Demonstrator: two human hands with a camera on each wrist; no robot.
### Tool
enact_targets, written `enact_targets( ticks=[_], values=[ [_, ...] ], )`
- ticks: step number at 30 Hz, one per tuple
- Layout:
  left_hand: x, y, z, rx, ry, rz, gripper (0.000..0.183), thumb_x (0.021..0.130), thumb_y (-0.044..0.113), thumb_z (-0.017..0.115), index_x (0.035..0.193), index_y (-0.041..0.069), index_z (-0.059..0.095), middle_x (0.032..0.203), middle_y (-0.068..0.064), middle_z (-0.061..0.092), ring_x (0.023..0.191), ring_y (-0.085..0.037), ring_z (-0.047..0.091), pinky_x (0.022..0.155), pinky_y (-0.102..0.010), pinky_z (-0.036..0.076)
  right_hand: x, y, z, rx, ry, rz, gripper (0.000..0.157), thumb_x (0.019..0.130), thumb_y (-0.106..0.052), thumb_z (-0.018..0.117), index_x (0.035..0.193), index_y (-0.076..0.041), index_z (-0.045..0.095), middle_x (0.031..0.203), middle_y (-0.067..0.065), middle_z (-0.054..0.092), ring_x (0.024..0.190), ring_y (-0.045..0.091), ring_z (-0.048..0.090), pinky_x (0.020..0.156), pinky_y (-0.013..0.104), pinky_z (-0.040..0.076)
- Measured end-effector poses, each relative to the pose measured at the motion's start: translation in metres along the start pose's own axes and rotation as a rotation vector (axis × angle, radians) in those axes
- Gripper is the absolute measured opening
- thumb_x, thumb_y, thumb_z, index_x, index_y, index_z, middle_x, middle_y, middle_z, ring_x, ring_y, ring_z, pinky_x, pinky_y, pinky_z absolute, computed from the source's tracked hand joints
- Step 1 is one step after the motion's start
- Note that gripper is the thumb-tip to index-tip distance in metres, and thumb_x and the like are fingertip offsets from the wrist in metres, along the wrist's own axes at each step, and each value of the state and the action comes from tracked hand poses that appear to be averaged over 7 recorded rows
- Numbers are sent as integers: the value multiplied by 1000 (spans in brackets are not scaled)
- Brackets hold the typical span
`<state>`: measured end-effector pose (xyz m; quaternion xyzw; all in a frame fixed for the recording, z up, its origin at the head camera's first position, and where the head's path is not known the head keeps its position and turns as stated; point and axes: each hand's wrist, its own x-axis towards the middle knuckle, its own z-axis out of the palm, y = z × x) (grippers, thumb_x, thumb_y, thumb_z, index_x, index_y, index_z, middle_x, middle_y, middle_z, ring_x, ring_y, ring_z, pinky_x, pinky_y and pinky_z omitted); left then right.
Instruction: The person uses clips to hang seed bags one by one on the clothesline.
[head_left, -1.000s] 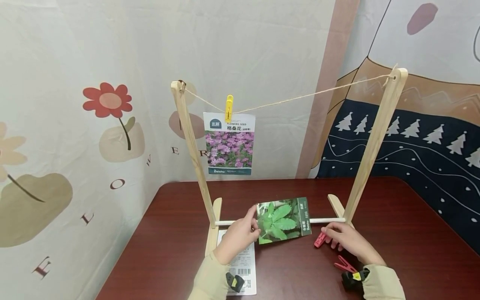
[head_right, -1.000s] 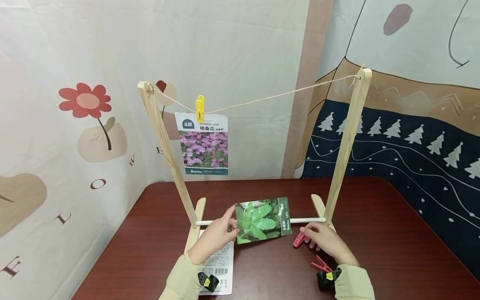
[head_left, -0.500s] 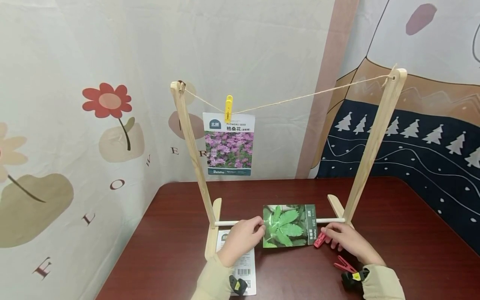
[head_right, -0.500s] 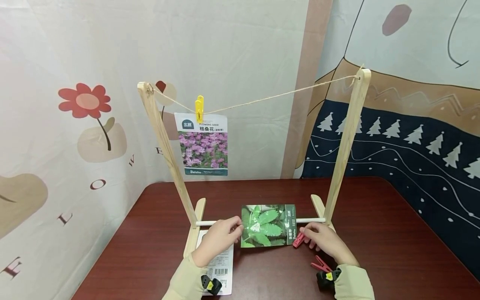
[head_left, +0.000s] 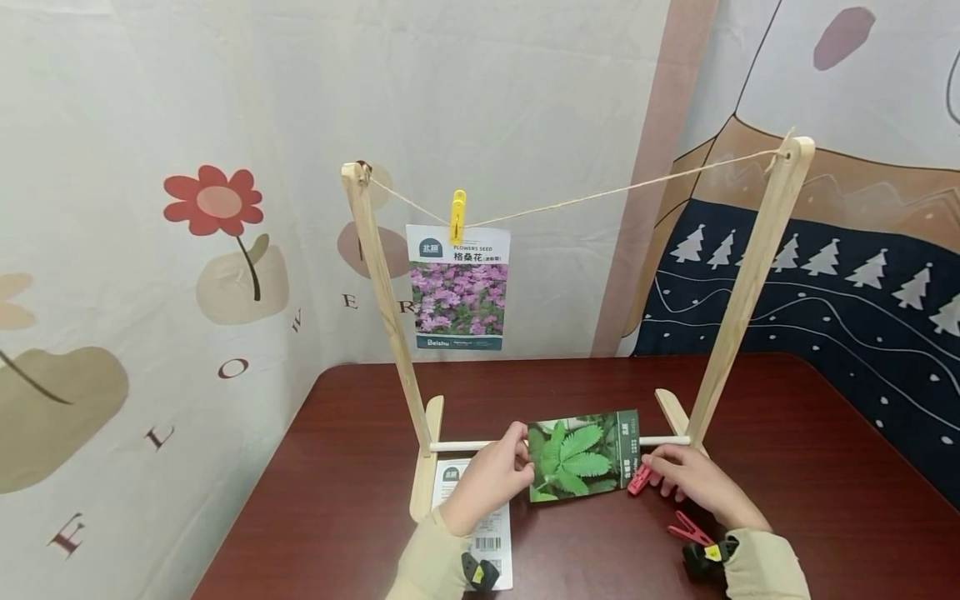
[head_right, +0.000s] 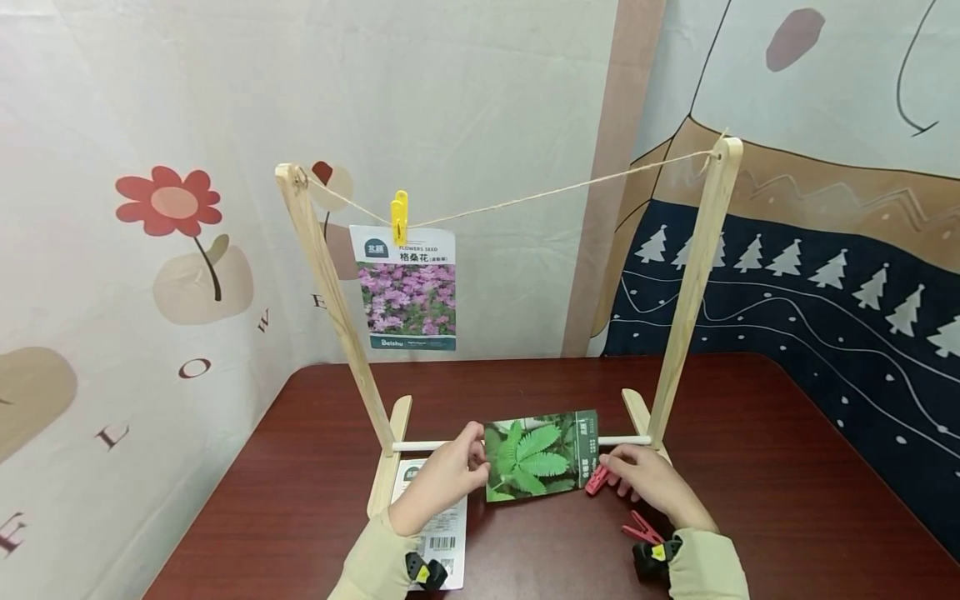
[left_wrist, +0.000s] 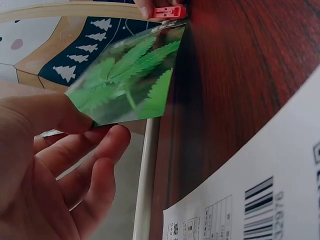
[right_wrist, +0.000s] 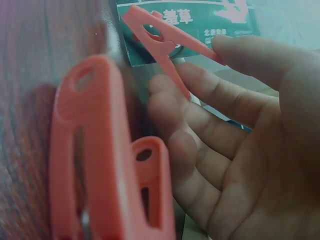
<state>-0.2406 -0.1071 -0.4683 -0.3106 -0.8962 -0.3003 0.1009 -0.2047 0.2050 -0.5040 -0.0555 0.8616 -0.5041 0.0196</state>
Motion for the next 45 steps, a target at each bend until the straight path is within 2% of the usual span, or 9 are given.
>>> enact_targets(
  ticks=[4,6,8,15,21,27,33,39,45],
  values=[
    [1,1,2,-32,1,15,70,72,8,59,134,20,28,73,12,50,62,2,49,55,-18,40,0,-1,-1,-12,-10,-21,32,89,-34,52,87,-4,63,80,11,60,66,22,55,52,34,46],
    [1,1,2,-45,4,24,81,72,5,59,140,23,19,73,11,50,61,2,49,54,-19,40,0,-2,-2,-13,0,-24,31,89,-34,52,90,-5,63,81,11,61,67,22,56,53,34,46],
    [2,2,2,-39,8,36,82,71,5,59,140,25,19,74,10,50,61,2,48,53,-18,40,0,-3,-2,-13,30,-17,32,88,-34,53,92,-5,65,79,10,61,67,22,56,54,33,46],
    [2,4,1,-14,63,39,59,77,14,59,130,23,35,70,15,49,54,1,44,49,-18,37,-1,-7,0,-1,130,33,31,84,-36,58,91,-8,69,75,8,62,68,21,56,55,31,47],
    [1,4,1,-17,111,5,31,85,23,57,115,25,46,67,19,51,51,5,47,48,-19,37,-1,-9,0,9,133,18,31,82,-34,62,98,-8,68,80,8,64,72,20,57,56,31,47],
    [1,3,-4,36,103,-12,12,84,29,59,95,27,54,71,18,55,57,1,49,52,-21,38,0,-10,0,-6,133,9,30,83,-33,61,98,-8,68,81,8,65,73,21,58,57,30,48],
    [1,0,-12,66,73,10,7,82,30,60,88,27,58,72,18,51,62,-3,47,57,-21,38,0,-10,-1,-23,207,-14,28,83,-36,61,85,-9,69,92,7,60,74,22,56,57,31,48],
    [0,-2,-18,35,54,-7,6,83,29,59,88,27,58,62,17,48,55,-2,44,51,-21,36,0,-8,-2,12,238,-38,29,85,-33,59,93,-7,68,95,8,61,80,21,56,58,31,49],
    [0,-5,-22,12,56,16,4,86,28,56,90,26,57,65,16,49,56,-2,45,53,-21,38,-1,-10,-2,38,228,-51,28,83,-30,63,96,-6,68,103,10,59,83,21,56,61,30,49]
  ],
)
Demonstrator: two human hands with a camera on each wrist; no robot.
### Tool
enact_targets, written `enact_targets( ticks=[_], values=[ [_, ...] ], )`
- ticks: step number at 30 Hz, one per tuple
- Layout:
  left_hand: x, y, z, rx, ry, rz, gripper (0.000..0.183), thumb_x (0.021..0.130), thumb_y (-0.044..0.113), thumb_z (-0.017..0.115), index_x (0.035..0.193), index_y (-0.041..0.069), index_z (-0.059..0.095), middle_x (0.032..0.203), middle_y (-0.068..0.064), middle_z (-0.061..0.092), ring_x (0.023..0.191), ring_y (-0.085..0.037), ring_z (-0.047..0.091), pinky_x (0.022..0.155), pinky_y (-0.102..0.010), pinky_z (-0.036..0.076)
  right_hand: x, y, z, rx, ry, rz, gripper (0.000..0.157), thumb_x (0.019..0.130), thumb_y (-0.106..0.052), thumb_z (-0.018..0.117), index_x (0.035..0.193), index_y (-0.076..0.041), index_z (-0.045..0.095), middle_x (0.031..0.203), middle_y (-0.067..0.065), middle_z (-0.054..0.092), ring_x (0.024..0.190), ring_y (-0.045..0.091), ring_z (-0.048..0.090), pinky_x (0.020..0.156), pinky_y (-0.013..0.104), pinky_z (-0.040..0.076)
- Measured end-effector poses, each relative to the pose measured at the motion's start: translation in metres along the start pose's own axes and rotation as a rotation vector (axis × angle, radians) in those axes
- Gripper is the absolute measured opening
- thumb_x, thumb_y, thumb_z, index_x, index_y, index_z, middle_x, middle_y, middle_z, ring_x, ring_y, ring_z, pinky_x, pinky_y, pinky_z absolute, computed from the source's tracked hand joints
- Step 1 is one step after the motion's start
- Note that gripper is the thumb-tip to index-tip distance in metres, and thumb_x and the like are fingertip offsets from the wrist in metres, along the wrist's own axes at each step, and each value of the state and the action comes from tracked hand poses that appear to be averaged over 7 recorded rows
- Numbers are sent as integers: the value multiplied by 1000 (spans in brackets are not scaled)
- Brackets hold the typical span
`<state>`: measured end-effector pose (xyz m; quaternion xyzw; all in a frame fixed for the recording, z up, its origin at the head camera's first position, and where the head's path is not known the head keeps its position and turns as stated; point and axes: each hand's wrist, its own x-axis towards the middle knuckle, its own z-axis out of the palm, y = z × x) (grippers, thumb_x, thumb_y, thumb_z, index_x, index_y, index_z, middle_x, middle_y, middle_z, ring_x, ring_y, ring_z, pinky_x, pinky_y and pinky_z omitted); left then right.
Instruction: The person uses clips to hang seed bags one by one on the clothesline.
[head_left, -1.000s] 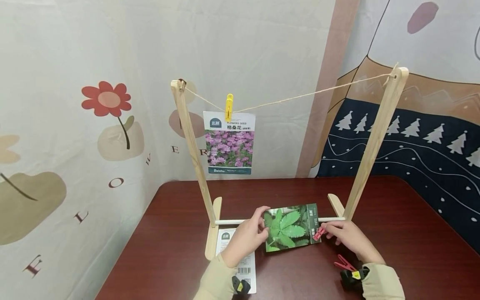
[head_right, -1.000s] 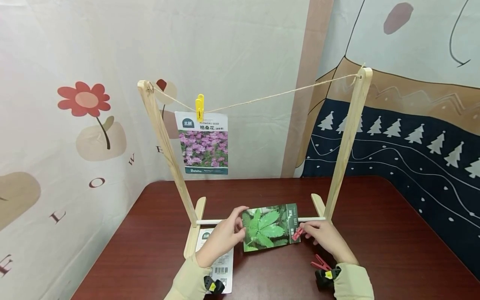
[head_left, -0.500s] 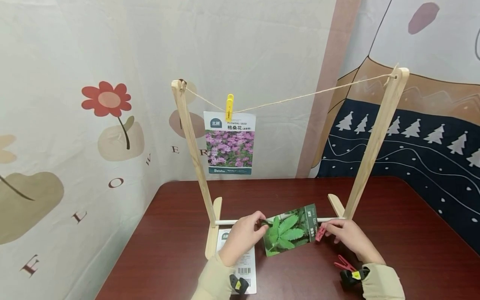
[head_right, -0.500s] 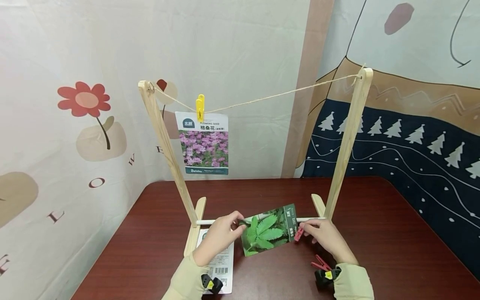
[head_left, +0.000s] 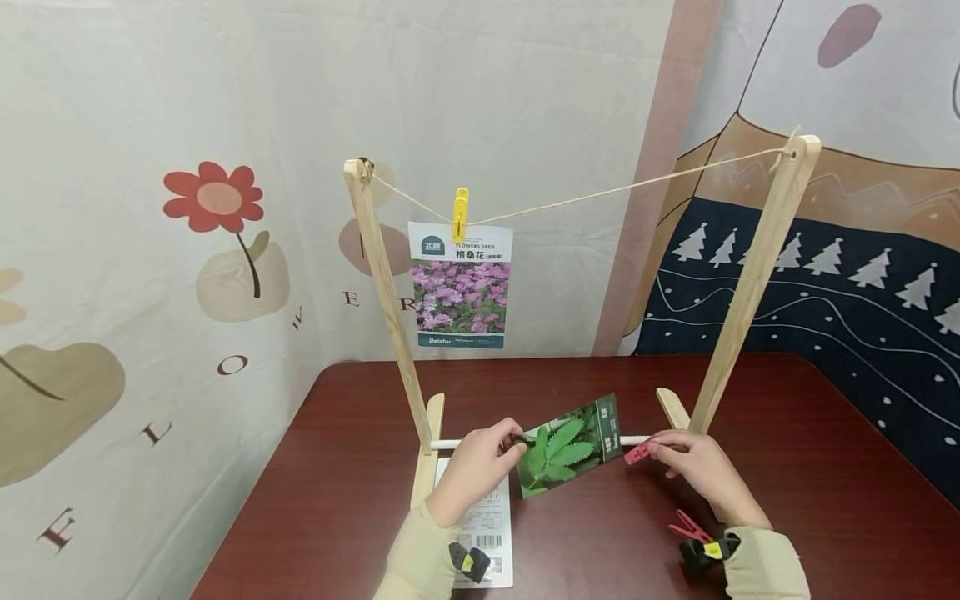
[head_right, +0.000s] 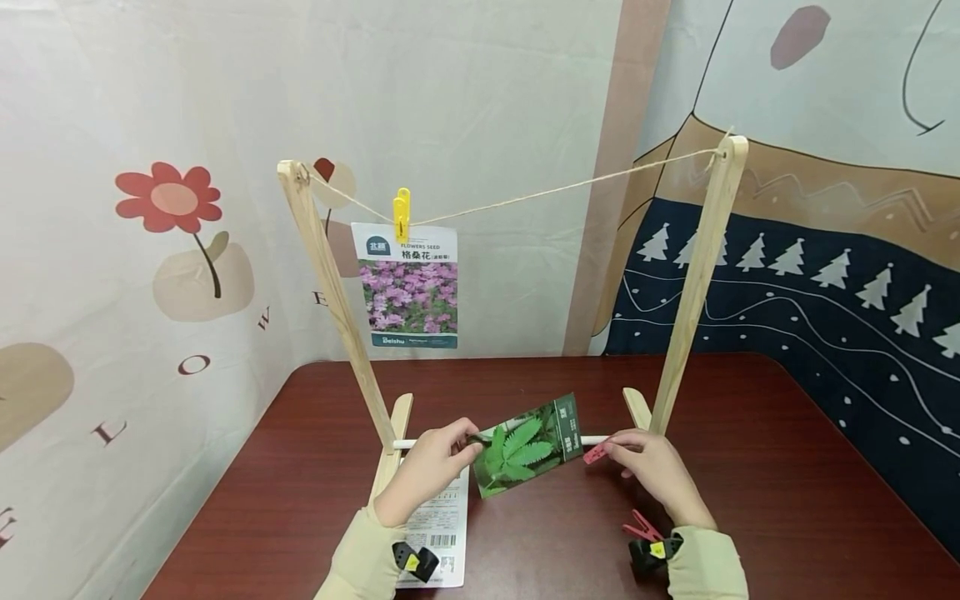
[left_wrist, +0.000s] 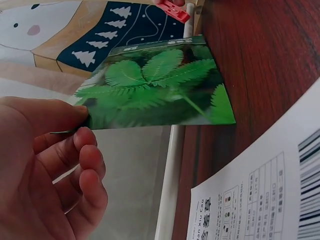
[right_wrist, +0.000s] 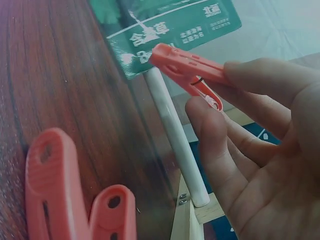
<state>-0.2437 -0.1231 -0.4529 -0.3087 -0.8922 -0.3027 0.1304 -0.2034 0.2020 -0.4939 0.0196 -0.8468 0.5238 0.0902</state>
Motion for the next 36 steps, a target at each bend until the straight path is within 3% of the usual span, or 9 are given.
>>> enact_targets(
  ticks=[7,11,20,26,32,36],
  values=[
    [1,-1,0,-51,-3,1,6,88,29,54,93,28,55,65,15,50,56,-3,46,53,-22,39,0,-2,0,92,-18,65,36,86,-33,57,105,-2,58,90,17,61,74,23,59,62,32,50],
    [1,-2,1,-104,-3,-32,7,90,30,50,96,27,52,62,14,51,55,-2,49,55,-23,40,0,-3,-1,139,-34,80,40,86,-37,57,107,-3,56,94,21,60,73,23,61,61,34,50],
    [2,-1,1,-200,31,4,11,92,29,49,102,27,51,66,6,58,55,-2,53,56,-23,42,0,-4,-3,53,-39,69,37,86,-36,57,106,-5,60,90,14,64,80,20,60,61,33,49],
    [2,0,1,-217,70,10,14,91,25,50,105,25,52,67,12,57,56,-5,54,56,-21,43,-1,-3,-2,49,5,26,38,86,-35,57,108,-4,60,104,14,55,84,22,57,61,33,49],
    [3,2,3,-212,74,-23,5,91,28,51,94,25,53,66,13,58,55,-2,53,57,-22,42,0,-1,-1,51,30,9,36,86,-34,58,107,-5,61,105,13,52,87,26,56,61,33,49],
    [4,4,3,-231,71,-39,5,91,28,51,88,24,53,67,12,60,57,-7,57,56,-22,42,0,-3,0,61,30,14,35,84,-35,60,105,-7,62,103,12,55,88,30,56,61,33,49]
  ],
)
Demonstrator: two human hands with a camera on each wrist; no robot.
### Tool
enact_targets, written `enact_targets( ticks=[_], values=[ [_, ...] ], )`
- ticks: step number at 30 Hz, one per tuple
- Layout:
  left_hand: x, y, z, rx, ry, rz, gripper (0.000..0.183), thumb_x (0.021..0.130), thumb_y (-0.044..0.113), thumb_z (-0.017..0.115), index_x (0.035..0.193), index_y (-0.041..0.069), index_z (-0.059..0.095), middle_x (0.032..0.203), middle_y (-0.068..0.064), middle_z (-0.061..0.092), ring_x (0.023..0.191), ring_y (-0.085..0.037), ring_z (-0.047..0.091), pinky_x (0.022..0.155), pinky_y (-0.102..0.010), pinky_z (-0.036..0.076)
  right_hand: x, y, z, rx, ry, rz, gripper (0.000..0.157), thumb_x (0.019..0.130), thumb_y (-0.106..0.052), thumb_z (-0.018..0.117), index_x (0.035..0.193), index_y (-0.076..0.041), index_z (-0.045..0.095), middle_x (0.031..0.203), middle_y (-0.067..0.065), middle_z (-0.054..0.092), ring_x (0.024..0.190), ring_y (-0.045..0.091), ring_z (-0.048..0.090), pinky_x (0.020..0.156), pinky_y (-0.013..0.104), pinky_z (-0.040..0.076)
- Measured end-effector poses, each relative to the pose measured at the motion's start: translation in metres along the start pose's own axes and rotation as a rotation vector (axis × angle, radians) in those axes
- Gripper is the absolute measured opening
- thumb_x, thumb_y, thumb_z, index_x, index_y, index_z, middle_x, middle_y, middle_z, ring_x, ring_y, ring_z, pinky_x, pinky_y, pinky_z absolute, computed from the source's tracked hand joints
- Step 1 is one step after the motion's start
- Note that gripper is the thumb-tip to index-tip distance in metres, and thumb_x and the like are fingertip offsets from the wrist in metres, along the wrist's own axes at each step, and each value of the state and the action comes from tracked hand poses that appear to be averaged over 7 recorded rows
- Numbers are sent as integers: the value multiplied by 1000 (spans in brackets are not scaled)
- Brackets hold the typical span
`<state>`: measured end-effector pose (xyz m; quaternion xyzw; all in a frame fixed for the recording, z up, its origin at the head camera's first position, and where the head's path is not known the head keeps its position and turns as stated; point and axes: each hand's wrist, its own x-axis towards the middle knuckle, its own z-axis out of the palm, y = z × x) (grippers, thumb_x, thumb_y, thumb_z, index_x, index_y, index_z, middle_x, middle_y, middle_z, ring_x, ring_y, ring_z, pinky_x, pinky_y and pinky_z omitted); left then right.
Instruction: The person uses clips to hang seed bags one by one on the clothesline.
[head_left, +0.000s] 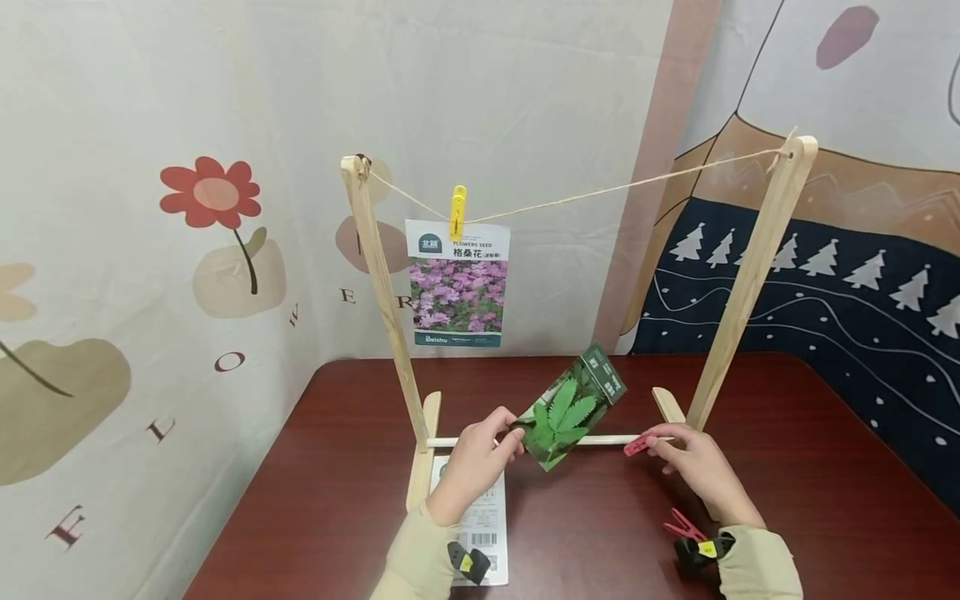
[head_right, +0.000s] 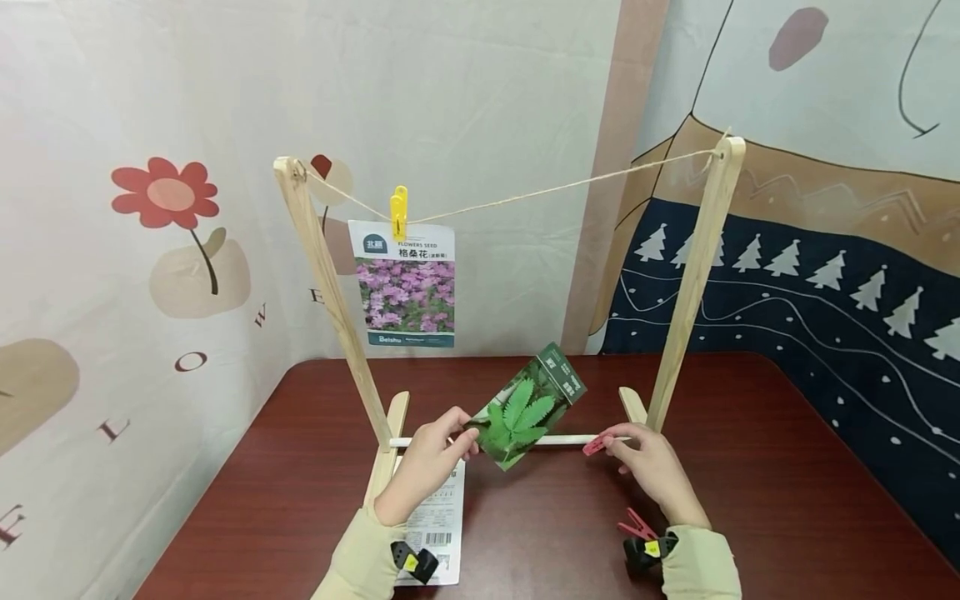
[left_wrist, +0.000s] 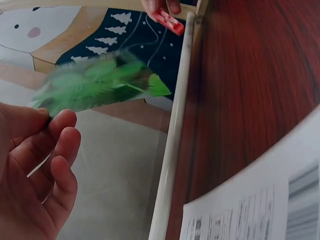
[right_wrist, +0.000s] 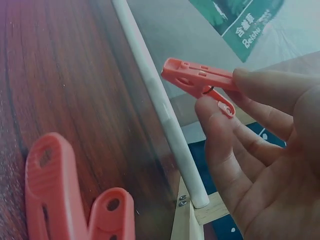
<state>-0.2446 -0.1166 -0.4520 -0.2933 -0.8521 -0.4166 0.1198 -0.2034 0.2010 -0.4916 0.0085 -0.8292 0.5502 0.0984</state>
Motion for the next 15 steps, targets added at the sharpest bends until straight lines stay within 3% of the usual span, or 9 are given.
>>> enact_targets(
  ticks=[9,15],
  values=[
    [5,6,-1,-94,53,-8,8,90,29,53,89,22,53,68,13,60,60,-4,57,59,-23,45,1,-4,1,49,64,-1,40,81,-37,62,106,-6,61,95,16,62,88,32,56,63,32,48],
    [8,11,0,-147,61,-1,6,90,27,53,90,21,53,69,7,62,61,-4,57,60,-24,46,0,-2,-2,7,134,-29,36,84,-39,58,104,-9,58,89,18,63,76,33,56,61,33,48]
  ],
)
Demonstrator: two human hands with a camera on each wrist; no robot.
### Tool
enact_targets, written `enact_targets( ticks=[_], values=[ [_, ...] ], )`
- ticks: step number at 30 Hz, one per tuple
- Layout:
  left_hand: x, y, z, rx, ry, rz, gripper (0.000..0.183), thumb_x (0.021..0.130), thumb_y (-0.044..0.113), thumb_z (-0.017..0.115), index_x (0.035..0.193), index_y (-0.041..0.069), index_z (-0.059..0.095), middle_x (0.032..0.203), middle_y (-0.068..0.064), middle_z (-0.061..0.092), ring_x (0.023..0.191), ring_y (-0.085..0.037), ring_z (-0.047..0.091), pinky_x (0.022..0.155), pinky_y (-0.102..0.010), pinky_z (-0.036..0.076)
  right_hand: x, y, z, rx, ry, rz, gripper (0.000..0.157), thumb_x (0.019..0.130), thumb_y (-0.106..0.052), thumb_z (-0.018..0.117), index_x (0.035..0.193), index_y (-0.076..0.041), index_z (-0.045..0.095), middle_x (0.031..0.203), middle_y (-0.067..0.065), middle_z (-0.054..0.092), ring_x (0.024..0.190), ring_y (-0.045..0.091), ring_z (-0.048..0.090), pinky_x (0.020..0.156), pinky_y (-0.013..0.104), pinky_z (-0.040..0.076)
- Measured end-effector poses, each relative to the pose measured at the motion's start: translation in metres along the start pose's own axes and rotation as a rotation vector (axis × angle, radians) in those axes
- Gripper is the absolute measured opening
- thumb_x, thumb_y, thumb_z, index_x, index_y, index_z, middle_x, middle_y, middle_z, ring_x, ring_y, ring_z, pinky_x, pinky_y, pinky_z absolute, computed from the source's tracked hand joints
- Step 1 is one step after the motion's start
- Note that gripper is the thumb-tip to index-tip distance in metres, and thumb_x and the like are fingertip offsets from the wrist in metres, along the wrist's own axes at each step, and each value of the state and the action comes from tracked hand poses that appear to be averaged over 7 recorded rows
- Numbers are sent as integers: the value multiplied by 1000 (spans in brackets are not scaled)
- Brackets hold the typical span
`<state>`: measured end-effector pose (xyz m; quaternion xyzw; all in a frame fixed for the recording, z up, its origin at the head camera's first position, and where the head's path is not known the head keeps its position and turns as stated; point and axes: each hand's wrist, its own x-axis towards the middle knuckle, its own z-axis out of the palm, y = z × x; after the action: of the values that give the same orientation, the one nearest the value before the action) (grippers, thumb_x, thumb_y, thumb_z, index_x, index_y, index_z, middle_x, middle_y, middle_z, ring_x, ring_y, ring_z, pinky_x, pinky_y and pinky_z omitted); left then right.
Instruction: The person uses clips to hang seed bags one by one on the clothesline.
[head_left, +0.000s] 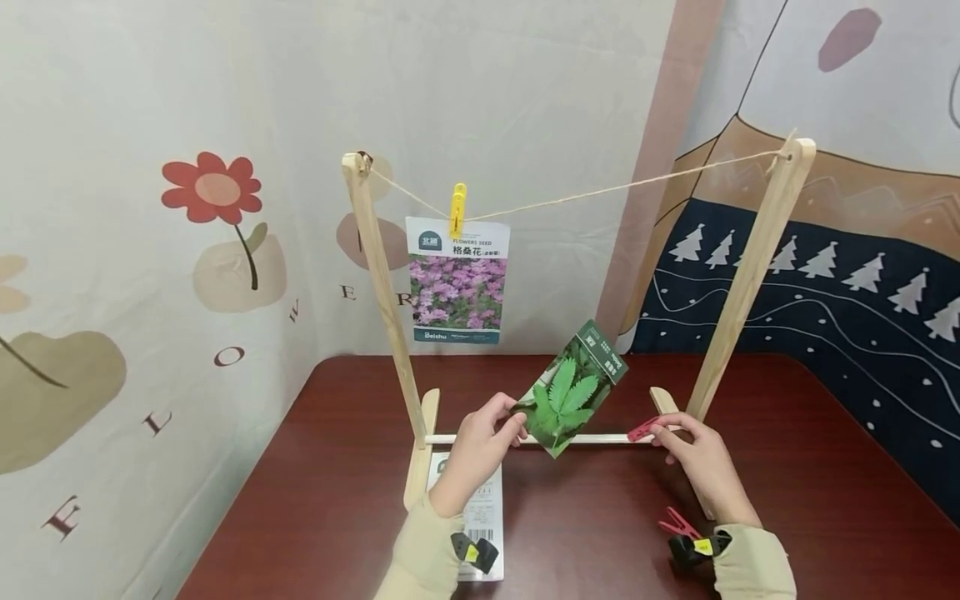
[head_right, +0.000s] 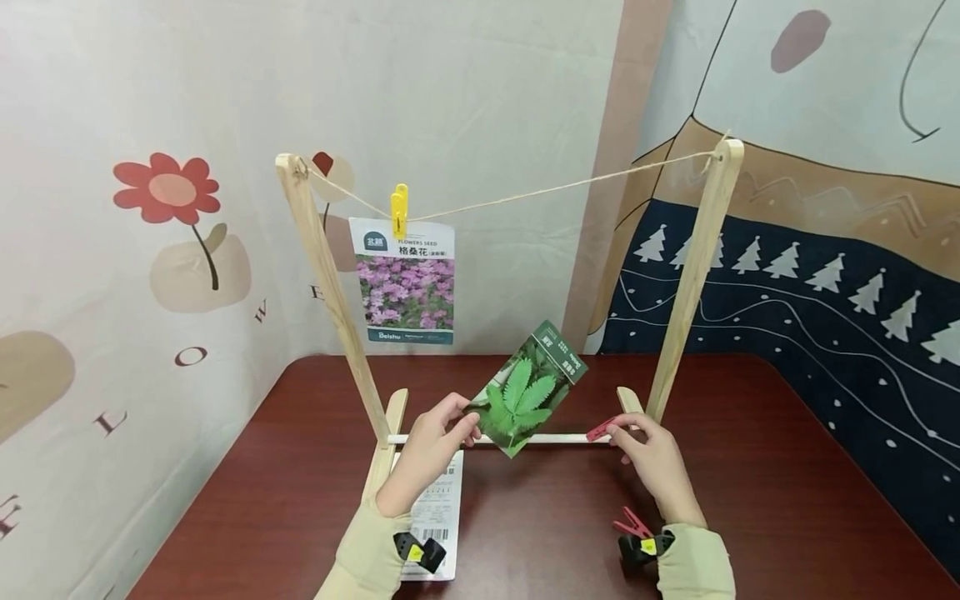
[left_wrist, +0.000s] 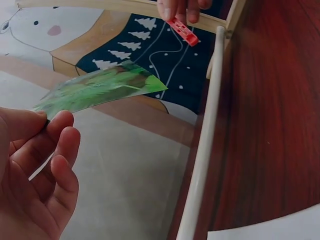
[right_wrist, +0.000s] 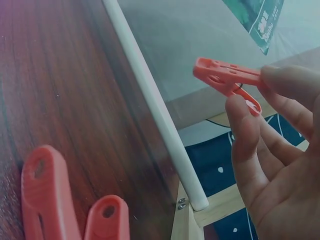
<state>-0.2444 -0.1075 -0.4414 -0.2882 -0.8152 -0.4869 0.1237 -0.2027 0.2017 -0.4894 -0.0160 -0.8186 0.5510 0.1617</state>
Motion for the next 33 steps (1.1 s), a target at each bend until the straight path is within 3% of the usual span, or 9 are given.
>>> enact_targets(
  ticks=[4,11,19,26,30,33],
  values=[
    [3,6,4,-18,17,10,7,90,28,52,90,22,54,70,9,61,63,-5,57,59,-25,46,0,2,-3,35,-10,-47,31,89,-36,52,103,-8,54,90,15,62,78,26,57,58,32,47],
    [9,19,14,-75,40,29,8,90,29,53,89,21,54,71,9,62,67,-7,59,59,-25,46,-1,2,-3,274,-89,-117,33,94,-28,44,107,2,44,104,17,59,90,24,61,63,36,51],
    [13,27,20,-139,44,39,12,89,22,55,92,11,57,72,7,62,67,-9,60,65,-25,48,-4,-4,-3,267,15,-101,25,91,-22,51,103,1,49,86,9,62,69,17,60,56,29,49],
    [18,32,22,-158,56,30,9,88,28,55,90,19,57,72,6,63,69,-13,63,64,-24,49,-2,3,-5,259,-27,-122,30,92,-26,50,105,1,49,93,7,63,76,19,63,59,31,50],
    [24,30,28,-165,81,43,10,88,29,56,88,19,57,71,7,63,67,-12,62,62,-25,49,1,9,-5,301,-52,-185,27,92,-23,50,103,2,50,98,12,61,74,21,63,59,31,51],
    [28,33,32,-143,115,62,10,89,28,55,88,19,57,70,8,63,65,-11,61,59,-26,47,5,17,-5,318,-60,-183,27,91,-25,52,101,0,52,99,16,61,75,20,63,58,32,51]
  ],
)
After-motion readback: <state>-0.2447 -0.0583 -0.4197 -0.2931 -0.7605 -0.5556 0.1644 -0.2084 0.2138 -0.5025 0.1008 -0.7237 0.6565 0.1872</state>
